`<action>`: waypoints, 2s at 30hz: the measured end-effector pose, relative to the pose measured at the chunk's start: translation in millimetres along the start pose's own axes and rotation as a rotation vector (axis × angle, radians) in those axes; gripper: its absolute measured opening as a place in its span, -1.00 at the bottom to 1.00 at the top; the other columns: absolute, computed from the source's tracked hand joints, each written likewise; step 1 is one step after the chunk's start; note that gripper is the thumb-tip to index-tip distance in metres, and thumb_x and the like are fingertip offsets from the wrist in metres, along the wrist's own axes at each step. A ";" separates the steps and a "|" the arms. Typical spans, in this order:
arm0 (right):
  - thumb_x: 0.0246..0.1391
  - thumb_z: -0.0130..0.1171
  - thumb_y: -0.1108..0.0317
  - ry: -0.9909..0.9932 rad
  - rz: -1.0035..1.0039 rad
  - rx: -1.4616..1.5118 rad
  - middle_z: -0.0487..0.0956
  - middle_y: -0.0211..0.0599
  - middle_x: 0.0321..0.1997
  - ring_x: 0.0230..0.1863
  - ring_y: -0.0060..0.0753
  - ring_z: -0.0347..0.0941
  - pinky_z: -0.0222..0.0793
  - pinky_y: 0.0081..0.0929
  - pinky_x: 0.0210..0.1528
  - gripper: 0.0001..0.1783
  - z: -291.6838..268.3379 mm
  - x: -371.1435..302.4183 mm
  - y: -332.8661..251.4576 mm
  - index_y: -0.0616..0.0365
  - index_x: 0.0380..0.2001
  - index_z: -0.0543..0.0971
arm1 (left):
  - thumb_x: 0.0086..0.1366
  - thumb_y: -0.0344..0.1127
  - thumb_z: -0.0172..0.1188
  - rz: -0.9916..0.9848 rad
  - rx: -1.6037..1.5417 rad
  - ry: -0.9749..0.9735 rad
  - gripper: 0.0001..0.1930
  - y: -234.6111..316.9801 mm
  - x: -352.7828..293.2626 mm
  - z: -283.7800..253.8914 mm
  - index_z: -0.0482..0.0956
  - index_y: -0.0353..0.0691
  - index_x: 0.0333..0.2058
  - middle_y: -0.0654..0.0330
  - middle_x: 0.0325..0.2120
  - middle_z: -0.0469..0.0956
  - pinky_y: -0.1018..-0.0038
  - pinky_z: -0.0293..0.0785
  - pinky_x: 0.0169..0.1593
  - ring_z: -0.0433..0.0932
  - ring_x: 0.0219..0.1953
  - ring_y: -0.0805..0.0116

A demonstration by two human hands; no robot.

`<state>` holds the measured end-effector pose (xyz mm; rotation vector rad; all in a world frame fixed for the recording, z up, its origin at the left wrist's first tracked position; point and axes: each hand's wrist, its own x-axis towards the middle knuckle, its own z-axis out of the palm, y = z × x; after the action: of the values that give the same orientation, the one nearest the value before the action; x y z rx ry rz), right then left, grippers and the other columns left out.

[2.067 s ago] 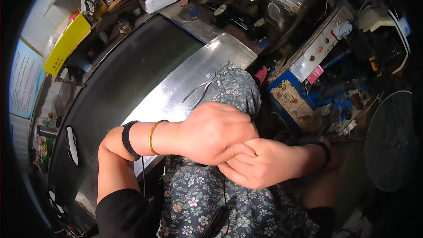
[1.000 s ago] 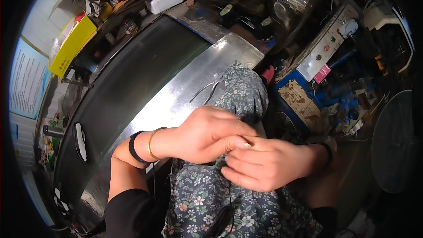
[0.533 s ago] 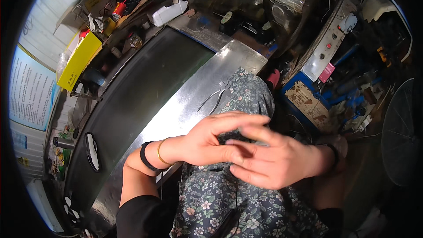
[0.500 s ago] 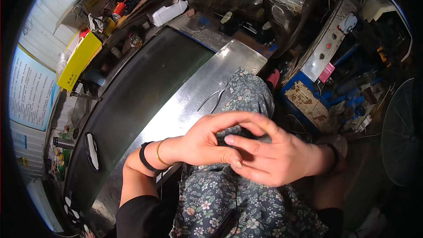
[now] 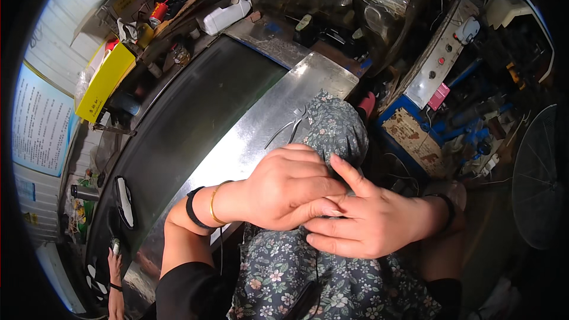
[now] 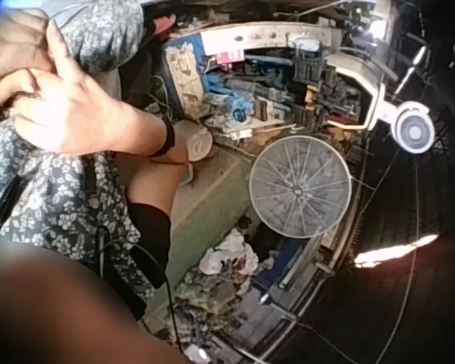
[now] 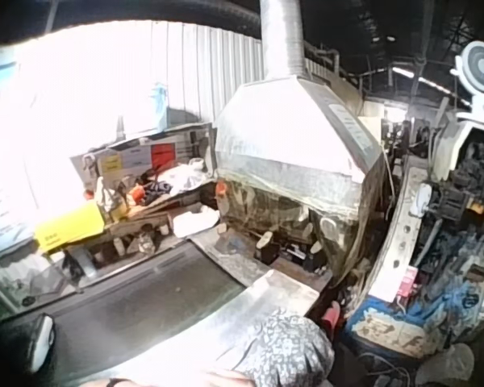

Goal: The person is seen manufacturing shoes in a workshop.

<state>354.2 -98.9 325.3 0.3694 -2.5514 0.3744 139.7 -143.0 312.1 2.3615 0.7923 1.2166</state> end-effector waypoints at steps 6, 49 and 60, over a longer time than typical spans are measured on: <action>-0.04 0.22 0.32 -0.137 -0.008 -0.260 0.53 -0.47 -0.44 -0.24 -0.49 0.53 0.03 0.57 0.37 -0.87 3.7 -0.7 11.0 0.11 -0.43 0.65 | 0.20 -0.23 0.28 0.007 0.052 0.015 -0.82 -4.6 -3.8 2.4 0.59 -0.22 -0.37 0.21 -0.51 0.50 0.28 0.35 -0.27 0.47 -0.45 0.14; 0.03 0.27 0.24 -0.187 0.065 -0.265 0.58 -0.63 -0.30 -0.09 -0.41 0.57 -0.31 0.67 0.37 -0.88 11.2 0.6 14.1 -0.07 -0.35 0.68 | 0.37 -0.20 0.18 -0.141 0.020 0.023 -0.71 1.8 -15.1 -3.2 0.61 -0.31 -0.11 0.08 -0.26 0.66 0.06 0.23 0.27 0.64 -0.11 0.10; 0.18 0.11 0.18 0.088 0.116 -0.344 0.61 -0.44 -0.22 0.46 -0.04 0.19 -0.36 0.79 0.29 -0.77 13.3 -0.7 10.4 -0.04 -0.45 0.66 | 0.07 0.00 0.39 0.185 0.663 0.154 -0.59 23.8 -18.1 1.5 0.63 -0.25 -0.30 0.13 -0.28 0.56 0.28 0.50 -0.16 0.54 -0.29 0.17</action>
<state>345.1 -93.6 312.0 0.0758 -2.4952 -0.0104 139.9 -172.9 313.1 2.9411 1.1985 1.3808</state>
